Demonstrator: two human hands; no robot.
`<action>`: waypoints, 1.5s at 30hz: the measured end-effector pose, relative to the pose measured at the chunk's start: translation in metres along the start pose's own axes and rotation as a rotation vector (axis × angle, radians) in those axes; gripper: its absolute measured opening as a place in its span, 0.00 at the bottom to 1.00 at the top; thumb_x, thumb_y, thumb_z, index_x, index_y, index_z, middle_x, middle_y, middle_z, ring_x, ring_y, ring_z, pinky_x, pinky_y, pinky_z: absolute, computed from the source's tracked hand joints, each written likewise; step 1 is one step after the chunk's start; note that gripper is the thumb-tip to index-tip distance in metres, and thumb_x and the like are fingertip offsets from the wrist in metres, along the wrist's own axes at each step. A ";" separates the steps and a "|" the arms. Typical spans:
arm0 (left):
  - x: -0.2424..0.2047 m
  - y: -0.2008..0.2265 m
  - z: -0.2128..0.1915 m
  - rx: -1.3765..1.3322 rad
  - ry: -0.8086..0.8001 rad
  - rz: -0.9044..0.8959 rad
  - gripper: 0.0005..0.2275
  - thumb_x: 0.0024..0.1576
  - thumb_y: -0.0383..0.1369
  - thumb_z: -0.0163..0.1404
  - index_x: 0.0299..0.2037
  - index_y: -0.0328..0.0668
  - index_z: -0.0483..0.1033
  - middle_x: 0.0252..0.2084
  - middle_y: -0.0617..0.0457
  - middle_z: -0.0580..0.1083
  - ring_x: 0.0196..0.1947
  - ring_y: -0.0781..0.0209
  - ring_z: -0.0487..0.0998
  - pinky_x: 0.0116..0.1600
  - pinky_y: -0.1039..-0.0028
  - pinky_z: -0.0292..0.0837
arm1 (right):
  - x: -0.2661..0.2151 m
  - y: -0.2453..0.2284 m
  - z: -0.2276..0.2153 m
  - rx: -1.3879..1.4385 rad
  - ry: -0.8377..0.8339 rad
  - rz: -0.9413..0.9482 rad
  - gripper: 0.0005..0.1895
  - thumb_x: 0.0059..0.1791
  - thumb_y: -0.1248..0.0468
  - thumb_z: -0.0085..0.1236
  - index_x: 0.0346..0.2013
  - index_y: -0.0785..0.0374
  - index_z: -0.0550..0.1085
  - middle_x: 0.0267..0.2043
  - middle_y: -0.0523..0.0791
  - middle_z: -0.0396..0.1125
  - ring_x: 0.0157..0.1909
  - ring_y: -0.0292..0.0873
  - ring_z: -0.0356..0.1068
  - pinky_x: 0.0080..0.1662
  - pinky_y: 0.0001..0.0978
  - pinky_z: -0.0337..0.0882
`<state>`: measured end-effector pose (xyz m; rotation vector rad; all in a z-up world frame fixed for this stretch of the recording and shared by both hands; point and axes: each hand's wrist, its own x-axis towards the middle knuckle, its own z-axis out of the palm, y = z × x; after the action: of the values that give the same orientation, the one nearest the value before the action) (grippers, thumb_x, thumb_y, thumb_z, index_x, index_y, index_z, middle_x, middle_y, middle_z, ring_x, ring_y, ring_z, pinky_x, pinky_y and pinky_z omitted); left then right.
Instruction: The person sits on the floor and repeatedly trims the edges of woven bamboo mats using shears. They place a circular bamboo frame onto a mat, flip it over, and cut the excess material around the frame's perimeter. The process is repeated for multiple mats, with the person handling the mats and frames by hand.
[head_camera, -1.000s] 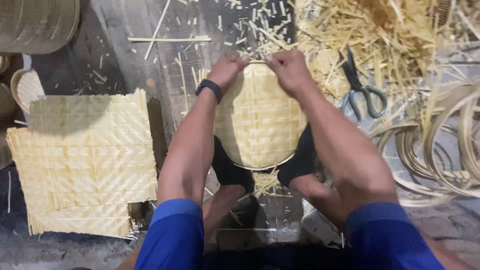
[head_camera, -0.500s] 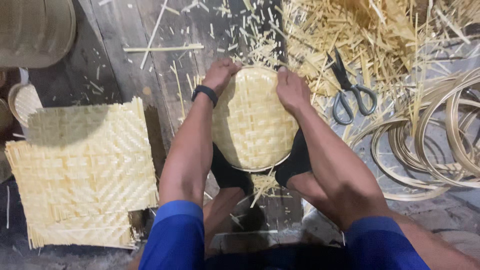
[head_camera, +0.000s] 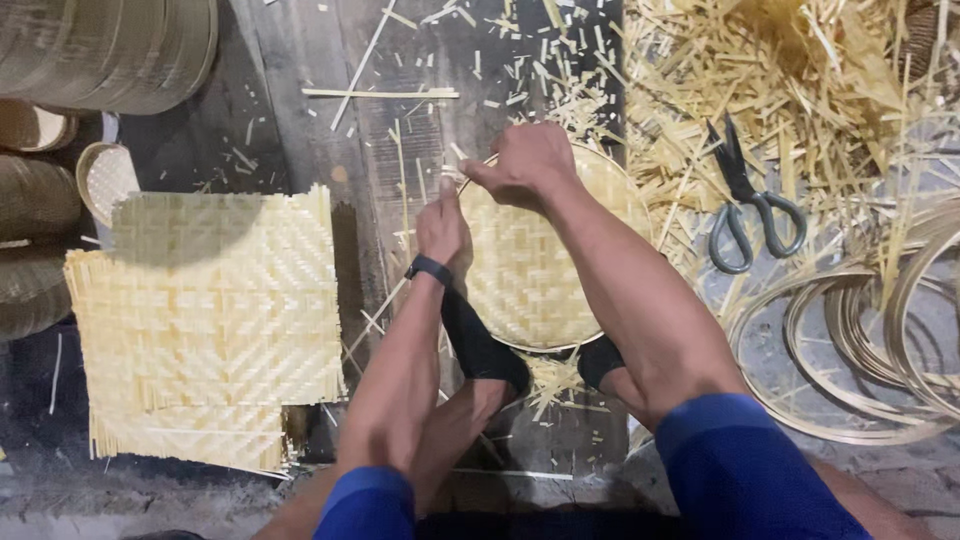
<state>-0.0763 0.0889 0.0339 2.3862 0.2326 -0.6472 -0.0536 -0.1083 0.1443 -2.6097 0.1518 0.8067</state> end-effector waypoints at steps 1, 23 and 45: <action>0.004 -0.004 0.005 -0.079 -0.001 0.014 0.36 0.65 0.58 0.31 0.35 0.26 0.80 0.34 0.27 0.76 0.41 0.29 0.77 0.50 0.47 0.66 | 0.001 0.000 -0.001 -0.001 -0.005 0.018 0.37 0.51 0.31 0.43 0.34 0.59 0.83 0.37 0.54 0.75 0.43 0.55 0.75 0.47 0.47 0.72; -0.062 -0.085 -0.026 -0.198 0.487 0.322 0.16 0.60 0.42 0.49 0.42 0.35 0.80 0.41 0.37 0.78 0.42 0.39 0.78 0.49 0.56 0.71 | -0.332 0.155 -0.023 -0.250 0.070 0.078 0.27 0.53 0.44 0.53 0.55 0.61 0.77 0.53 0.57 0.70 0.52 0.54 0.72 0.52 0.51 0.72; -0.062 -0.028 -0.035 -1.524 0.035 -0.010 0.19 0.66 0.45 0.44 0.45 0.32 0.76 0.42 0.47 0.76 0.40 0.54 0.77 0.48 0.62 0.73 | -0.172 0.169 0.086 1.752 0.537 -0.076 0.33 0.60 0.42 0.31 0.51 0.67 0.75 0.49 0.51 0.72 0.55 0.46 0.70 0.63 0.40 0.68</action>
<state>-0.1251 0.1320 0.0733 0.9201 0.5114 -0.2192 -0.2774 -0.2297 0.1179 -1.0286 0.5698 -0.1896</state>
